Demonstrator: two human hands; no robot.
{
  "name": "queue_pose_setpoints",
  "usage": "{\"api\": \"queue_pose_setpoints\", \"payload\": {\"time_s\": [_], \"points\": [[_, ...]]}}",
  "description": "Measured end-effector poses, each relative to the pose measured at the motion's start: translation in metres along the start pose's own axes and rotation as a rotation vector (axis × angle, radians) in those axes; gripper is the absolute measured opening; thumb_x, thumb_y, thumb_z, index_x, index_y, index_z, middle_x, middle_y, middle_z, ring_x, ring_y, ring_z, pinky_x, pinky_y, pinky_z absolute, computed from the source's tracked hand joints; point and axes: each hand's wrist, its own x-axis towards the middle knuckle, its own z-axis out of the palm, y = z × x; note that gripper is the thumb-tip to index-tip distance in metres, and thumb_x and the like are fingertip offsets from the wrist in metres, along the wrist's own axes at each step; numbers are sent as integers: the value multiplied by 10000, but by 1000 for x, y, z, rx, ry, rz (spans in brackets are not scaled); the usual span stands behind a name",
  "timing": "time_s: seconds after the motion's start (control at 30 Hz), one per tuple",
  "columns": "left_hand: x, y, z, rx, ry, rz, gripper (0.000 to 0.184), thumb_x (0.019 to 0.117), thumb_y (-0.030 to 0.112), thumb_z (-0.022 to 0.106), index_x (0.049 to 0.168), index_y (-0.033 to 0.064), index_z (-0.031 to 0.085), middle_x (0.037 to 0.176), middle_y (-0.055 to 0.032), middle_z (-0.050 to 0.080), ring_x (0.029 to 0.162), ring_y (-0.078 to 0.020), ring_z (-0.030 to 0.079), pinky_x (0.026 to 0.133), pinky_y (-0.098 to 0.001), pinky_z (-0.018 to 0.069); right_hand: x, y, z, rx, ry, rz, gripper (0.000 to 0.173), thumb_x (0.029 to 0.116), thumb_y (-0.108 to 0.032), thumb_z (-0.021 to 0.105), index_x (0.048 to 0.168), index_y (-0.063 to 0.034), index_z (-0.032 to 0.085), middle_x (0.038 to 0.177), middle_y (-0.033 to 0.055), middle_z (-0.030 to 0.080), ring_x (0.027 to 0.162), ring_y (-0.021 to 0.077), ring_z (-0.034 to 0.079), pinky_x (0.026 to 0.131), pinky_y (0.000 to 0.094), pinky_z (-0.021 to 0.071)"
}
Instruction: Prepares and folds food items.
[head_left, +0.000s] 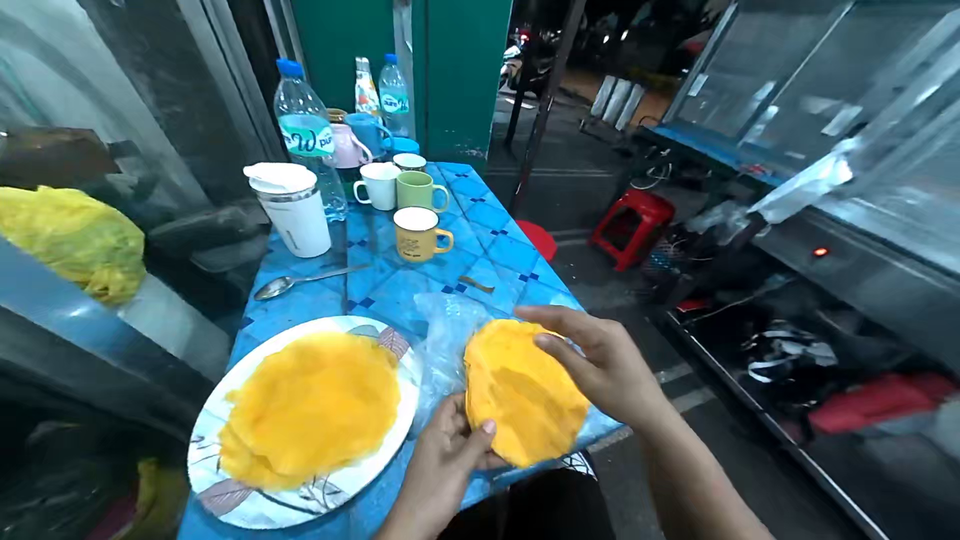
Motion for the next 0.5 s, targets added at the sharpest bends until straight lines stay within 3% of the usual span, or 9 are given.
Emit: {"api": "queue_pose_setpoints", "payload": {"time_s": [0.07,0.17,0.3,0.5], "points": [[1,0,-3,-82,-30,3,380,999,65,574,1342,-48,455,1115,-205,693,928,-326,746,784,-465,660,-31,18,-4,46,42,124,263,1008,-136,603,1241,-95,718,1212,5,727,1078,119,705,951,360,609],[4,-3,-4,-106,-36,10,393,969,38,602,1321,-62,459,1098,-227,699,942,-343,743,807,-474,655,-74,29,15,79,35,205,241,998,-207,646,1200,-117,742,1159,-16,748,1060,108,713,942,360,611],[4,-7,-2,-37,-13,57,387,923,14,635,1274,-55,486,1073,-217,711,905,-328,750,775,-451,659,-94,26,46,7,126,106,219,976,-208,685,1139,-78,753,1194,36,735,1189,150,672,1012,359,584],[1,-7,1,52,37,91,399,888,2,640,1256,-38,492,1007,-178,743,850,-281,762,730,-387,659,-92,27,51,-77,175,98,214,923,-224,749,1106,-113,766,1195,2,728,1157,116,673,968,313,593]]}}
